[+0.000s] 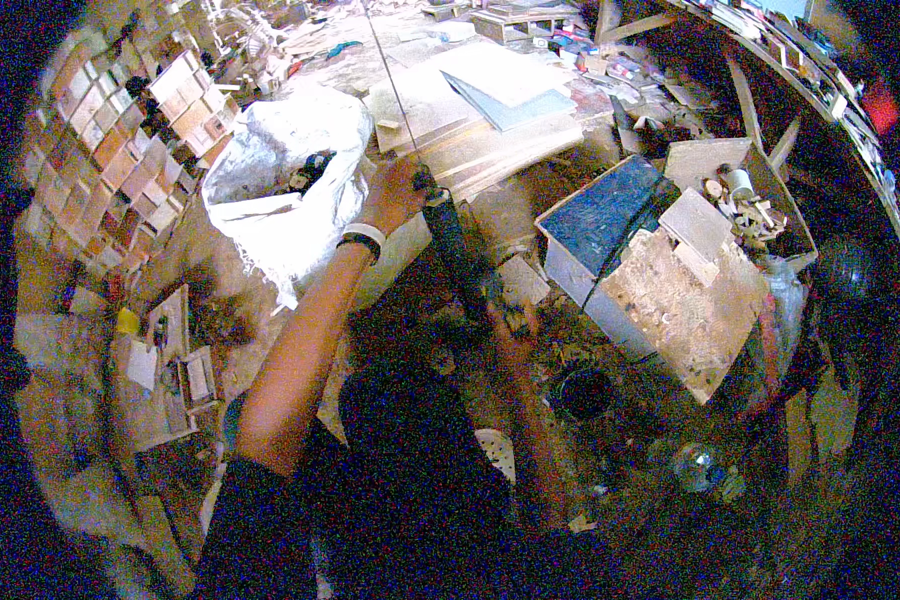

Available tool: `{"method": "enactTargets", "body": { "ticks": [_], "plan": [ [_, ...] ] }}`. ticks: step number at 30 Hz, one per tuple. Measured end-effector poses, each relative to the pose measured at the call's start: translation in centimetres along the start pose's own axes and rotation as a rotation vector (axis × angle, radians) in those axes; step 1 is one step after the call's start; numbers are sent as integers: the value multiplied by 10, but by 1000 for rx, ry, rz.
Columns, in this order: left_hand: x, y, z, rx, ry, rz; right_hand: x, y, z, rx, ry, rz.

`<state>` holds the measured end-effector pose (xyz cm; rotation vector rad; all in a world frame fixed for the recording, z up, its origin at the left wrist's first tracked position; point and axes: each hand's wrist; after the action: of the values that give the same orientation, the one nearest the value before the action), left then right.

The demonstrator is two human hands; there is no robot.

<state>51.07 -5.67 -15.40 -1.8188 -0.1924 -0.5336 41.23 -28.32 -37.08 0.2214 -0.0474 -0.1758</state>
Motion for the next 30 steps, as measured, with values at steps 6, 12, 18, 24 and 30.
{"method": "enactTargets", "body": {
  "ticks": [6, 12, 18, 24, 30],
  "plan": [
    [-2, -10, 1, 39, -77, 101, -7, -29, -39, -255, 66, 18],
    [-3, 0, -1, 49, 61, -56, 35, 47, 125, 167, -55, 176],
    [6, 6, -5, 87, 3, -15, -10, 29, 57, -222, -65, -162],
    [2, 8, -1, 19, -100, -70, -7, 8, 10, -111, -25, -8],
    [8, 2, -25, 132, -251, 109, 14, 39, 89, -20, -201, 49]
  ]
}}
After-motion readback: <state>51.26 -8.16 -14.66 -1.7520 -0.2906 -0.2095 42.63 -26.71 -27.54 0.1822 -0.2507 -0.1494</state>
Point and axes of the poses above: each hand's wrist, its own x-axis towards the middle knuckle, its own y-axis out of the palm, z = x × y, and after that the axes turned 8 degrees about y, right-handed
